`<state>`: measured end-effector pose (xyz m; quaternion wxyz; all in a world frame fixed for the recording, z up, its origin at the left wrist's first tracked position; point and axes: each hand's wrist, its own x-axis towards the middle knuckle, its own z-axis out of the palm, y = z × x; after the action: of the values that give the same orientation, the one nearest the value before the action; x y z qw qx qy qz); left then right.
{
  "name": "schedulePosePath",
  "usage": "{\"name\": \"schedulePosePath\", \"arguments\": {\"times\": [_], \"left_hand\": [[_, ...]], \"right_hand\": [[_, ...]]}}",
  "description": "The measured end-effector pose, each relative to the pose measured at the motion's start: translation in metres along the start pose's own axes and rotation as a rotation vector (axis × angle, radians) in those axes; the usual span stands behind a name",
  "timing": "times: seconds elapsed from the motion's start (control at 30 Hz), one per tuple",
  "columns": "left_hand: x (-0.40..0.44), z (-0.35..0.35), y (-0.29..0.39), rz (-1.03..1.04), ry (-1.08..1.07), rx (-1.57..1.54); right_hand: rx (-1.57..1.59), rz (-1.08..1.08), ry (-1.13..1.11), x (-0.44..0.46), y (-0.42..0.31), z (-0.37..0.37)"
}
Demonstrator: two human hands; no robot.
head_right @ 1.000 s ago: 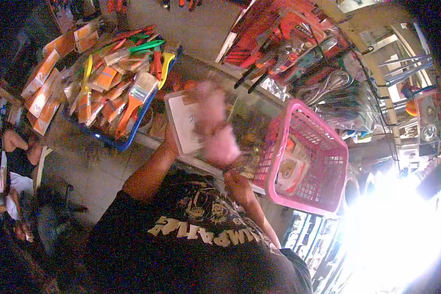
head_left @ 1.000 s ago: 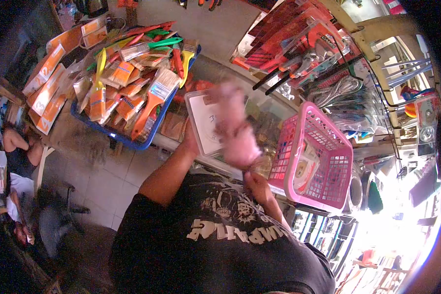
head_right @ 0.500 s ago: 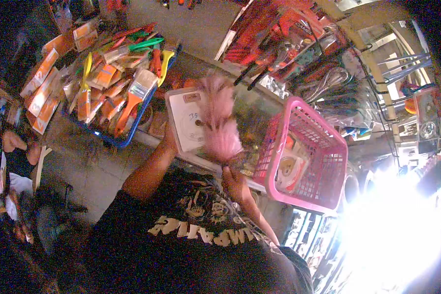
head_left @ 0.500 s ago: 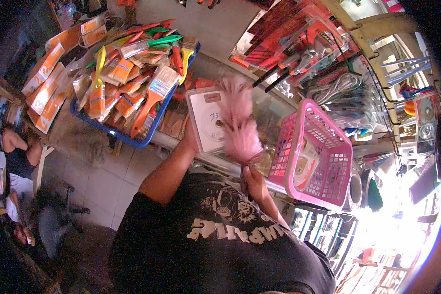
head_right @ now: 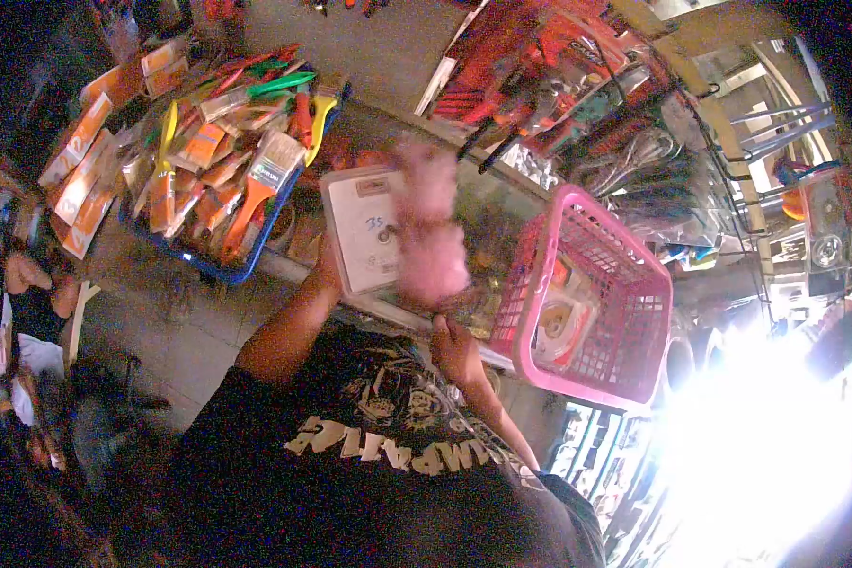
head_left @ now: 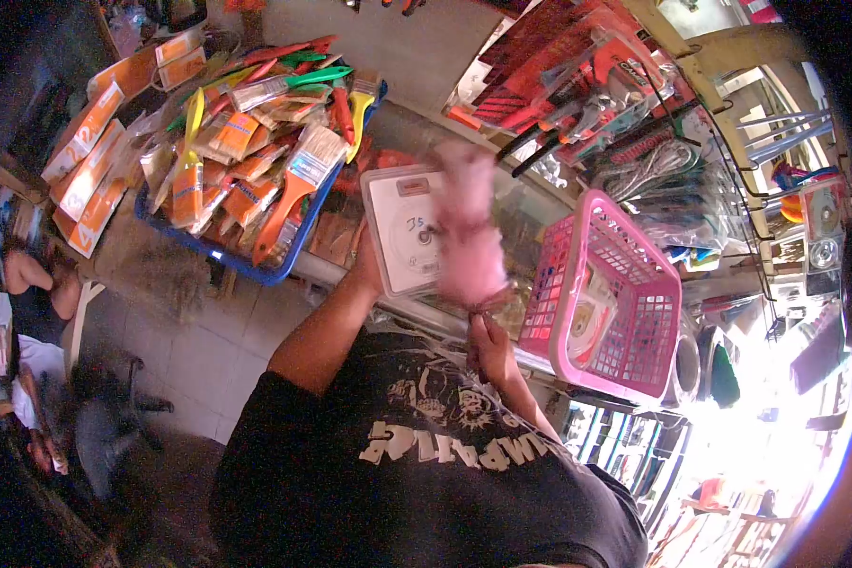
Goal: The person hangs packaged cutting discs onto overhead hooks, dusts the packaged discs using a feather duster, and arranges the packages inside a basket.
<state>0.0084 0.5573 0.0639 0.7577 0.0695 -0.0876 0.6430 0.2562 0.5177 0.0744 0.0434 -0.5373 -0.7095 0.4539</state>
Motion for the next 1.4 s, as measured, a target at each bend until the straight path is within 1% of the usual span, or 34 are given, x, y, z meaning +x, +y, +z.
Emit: {"name": "schedulePosePath", "arguments": {"times": [0.03, 0.07, 0.13, 0.2, 0.27, 0.3, 0.33, 0.37, 0.4, 0.43, 0.47, 0.5, 0.53, 0.57, 0.63, 0.7, 0.77, 0.8, 0.83, 0.87, 0.9, 0.97, 1.07, 1.1, 1.17, 1.27, 1.33, 1.37, 1.4], "left_hand": [[-0.002, 0.002, -0.002, 0.012, 0.053, 0.035], [-0.001, 0.002, -0.002, 0.01, 0.053, 0.04], [0.002, -0.002, -0.002, 0.001, 0.047, 0.049], [0.003, -0.008, -0.002, 0.005, 0.043, 0.056], [0.0, -0.012, -0.002, 0.014, 0.048, 0.058], [0.001, -0.024, -0.001, 0.096, 0.014, 0.241], [0.003, -0.035, 0.0, 0.183, -0.005, 0.42], [0.008, -0.087, -0.007, 0.416, 0.09, 0.834], [0.011, -0.08, -0.007, 0.448, 0.097, 0.877], [0.013, -0.074, -0.008, 0.48, 0.105, 0.92], [0.01, -0.068, -0.003, 0.312, 0.028, 0.595], [0.006, -0.034, 0.003, 0.145, -0.044, 0.27], [0.002, -0.027, 0.002, 0.05, -0.08, 0.144], [-0.002, -0.02, 0.001, -0.047, -0.103, 0.022], [0.001, -0.016, 0.0, -0.055, -0.094, 0.0], [0.004, -0.01, 0.0, -0.061, -0.089, -0.024], [0.003, -0.004, 0.001, -0.049, -0.078, -0.049], [0.0, -0.002, -0.001, -0.026, 0.012, 0.032], [-0.004, 0.0, -0.002, -0.011, 0.103, 0.114], [-0.003, 0.0, -0.001, -0.002, 0.131, 0.132], [-0.001, 0.002, 0.001, -0.006, 0.115, 0.117], [0.002, 0.008, 0.001, -0.045, 0.049, 0.06], [-0.001, 0.019, 0.001, -0.082, -0.004, 0.001], [-0.002, 0.021, 0.001, -0.086, -0.011, -0.006], [0.001, 0.019, 0.001, -0.085, -0.012, 0.001], [0.004, 0.001, 0.001, -0.063, -0.021, 0.012], [0.0, 0.003, 0.001, -0.036, -0.018, 0.013], [0.0, 0.011, 0.001, -0.054, 0.027, 0.053], [0.0, 0.011, 0.001, -0.05, 0.005, 0.048]], "right_hand": [[0.018, 0.043, -0.008, 0.0, 0.001, 0.0], [0.037, 0.085, -0.013, 0.001, 0.002, 0.0], [-0.027, -0.215, 0.012, -0.004, 0.002, 0.003], [0.049, -0.187, 0.038, -0.005, -0.005, 0.002], [0.269, 0.181, 0.065, -0.007, -0.019, -0.004], [0.278, 0.209, 0.028, -0.003, -0.007, -0.001], [0.137, -0.014, 0.04, -0.002, 0.001, 0.003], [-0.005, -0.237, 0.055, -0.003, 0.009, 0.007], [-0.15, -0.457, 0.07, -0.002, 0.014, 0.01], [-0.125, -0.522, 0.129, 0.001, 0.017, 0.012], [0.066, -0.259, 0.094, 0.003, 0.02, 0.009], [0.254, 0.009, 0.054, 0.001, 0.006, 0.002], [0.439, 0.284, 0.014, -0.002, -0.006, -0.003], [0.353, 0.386, 0.015, -0.003, -0.015, -0.003], [0.084, -0.239, 0.076, -0.001, 0.006, 0.008], [-0.118, -0.598, 0.175, -0.001, 0.011, 0.011], [0.102, -0.012, 0.074, 0.0, 0.002, -0.001], [0.209, 0.285, 0.02, -0.002, -0.008, -0.006], [0.277, 0.307, 0.002, -0.004, -0.016, -0.007], [0.083, -0.009, 0.079, -0.004, -0.007, -0.001], [-0.114, -0.326, 0.161, 0.0, 0.01, 0.007], [-0.266, -0.514, 0.177, -0.003, 0.018, 0.01], [0.346, 0.358, -0.003, -0.002, -0.01, -0.003], [0.397, 0.292, -0.002, -0.003, -0.009, 0.001], [0.053, -0.342, 0.172, 0.004, 0.021, 0.024], [0.065, -0.161, 0.054, -0.001, 0.005, 0.011], [0.295, 0.382, -0.022, 0.005, -0.006, 0.005], [0.179, 0.372, -0.059, 0.001, -0.018, 0.0], [0.095, 0.109, -0.014, -0.001, -0.012, 0.004]]}}
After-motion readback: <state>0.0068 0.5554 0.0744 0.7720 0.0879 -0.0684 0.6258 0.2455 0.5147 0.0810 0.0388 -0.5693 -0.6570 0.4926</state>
